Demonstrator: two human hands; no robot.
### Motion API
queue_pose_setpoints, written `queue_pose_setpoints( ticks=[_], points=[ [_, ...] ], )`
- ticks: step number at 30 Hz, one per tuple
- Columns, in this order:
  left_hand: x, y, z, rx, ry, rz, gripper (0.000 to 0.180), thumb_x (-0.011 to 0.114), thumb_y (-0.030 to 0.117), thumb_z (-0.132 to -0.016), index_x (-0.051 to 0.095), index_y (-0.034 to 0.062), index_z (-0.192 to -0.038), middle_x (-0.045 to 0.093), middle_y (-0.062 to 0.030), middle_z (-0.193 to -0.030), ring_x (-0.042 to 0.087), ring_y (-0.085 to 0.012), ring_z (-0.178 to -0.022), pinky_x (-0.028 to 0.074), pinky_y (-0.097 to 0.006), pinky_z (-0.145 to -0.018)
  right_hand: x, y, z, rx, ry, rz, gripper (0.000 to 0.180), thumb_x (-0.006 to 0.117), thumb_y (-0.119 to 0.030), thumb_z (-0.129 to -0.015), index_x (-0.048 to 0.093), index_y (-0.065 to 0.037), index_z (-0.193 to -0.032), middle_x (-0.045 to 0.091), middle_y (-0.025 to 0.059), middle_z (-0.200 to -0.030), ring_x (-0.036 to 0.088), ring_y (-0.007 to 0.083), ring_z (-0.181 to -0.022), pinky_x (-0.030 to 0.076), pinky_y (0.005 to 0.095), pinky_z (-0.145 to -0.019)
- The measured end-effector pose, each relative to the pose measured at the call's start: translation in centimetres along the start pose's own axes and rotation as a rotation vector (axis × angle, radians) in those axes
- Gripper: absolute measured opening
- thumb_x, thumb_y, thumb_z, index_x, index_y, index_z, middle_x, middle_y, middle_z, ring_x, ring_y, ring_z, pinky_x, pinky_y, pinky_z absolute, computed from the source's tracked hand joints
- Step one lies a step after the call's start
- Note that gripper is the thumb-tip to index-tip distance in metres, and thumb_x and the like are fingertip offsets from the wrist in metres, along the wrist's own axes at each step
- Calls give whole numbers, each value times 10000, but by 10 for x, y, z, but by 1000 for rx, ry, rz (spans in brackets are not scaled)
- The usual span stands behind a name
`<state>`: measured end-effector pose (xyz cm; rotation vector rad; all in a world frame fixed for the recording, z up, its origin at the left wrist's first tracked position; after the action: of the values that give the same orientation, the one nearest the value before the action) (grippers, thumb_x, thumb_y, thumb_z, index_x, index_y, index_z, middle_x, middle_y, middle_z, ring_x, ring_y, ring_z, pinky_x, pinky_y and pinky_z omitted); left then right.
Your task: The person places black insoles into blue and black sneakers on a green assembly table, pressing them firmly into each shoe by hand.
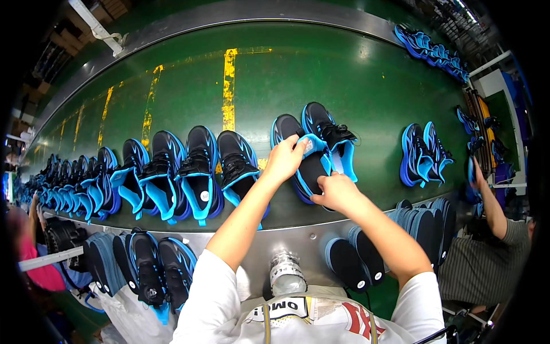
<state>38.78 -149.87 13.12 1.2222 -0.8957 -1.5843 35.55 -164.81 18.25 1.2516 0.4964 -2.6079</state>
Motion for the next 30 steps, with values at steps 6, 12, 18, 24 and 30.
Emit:
queue_pose_setpoints(
  ticks=[6,12,18,24,30],
  points=[
    [-3,-16,-4,-11,-52,38,341,463,338,-860,496,6,-790,530,-188,-643,557,-336,-651,403,-385,-571,7,-3,-21,-215,121,97,176,531,-156,-714,636,-18,-743,579,172,-811,575,301,-810,477,372,-723],
    [0,-15,-1,25,8,3,311,466,297,-889,477,11,-767,417,-38,-572,375,-83,-558,338,-274,-498,43,-1,-55,-224,152,304,179,492,-132,-743,640,-59,-814,562,151,-934,547,263,-855,467,340,-706],
    [0,-19,0,40,11,26,303,461,293,-892,481,4,-804,430,-50,-578,385,-93,-570,355,-273,-521,41,-5,-66,-209,-222,608,271,481,-177,-800,644,-81,-993,550,143,-1062,509,274,-955,400,325,-802],
    [10,-23,-1,193,313,22,149,521,138,-852,492,3,-908,474,-116,-859,493,-163,-643,413,-295,-611,37,-9,-80,-279,-424,651,264,492,-167,-803,642,-83,-1004,602,74,-1038,538,217,-962,324,311,-887],
    [11,-21,-1,449,208,-223,271,591,48,-761,456,24,-995,382,-175,-1083,516,-335,-842,444,-354,-729,-4,-3,-42,-335,-550,247,418,311,-264,-848,639,-22,-941,604,136,-1024,518,224,-1044,146,376,-1040]
  ],
)
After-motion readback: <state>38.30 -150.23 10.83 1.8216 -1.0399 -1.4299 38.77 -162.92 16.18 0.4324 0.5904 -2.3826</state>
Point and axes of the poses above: each hand's wrist, its own z-axis away from the middle knuckle, its own x-axis out of the palm, y = z × x, the point moved 1 cm from there along -z, towards the middle knuckle
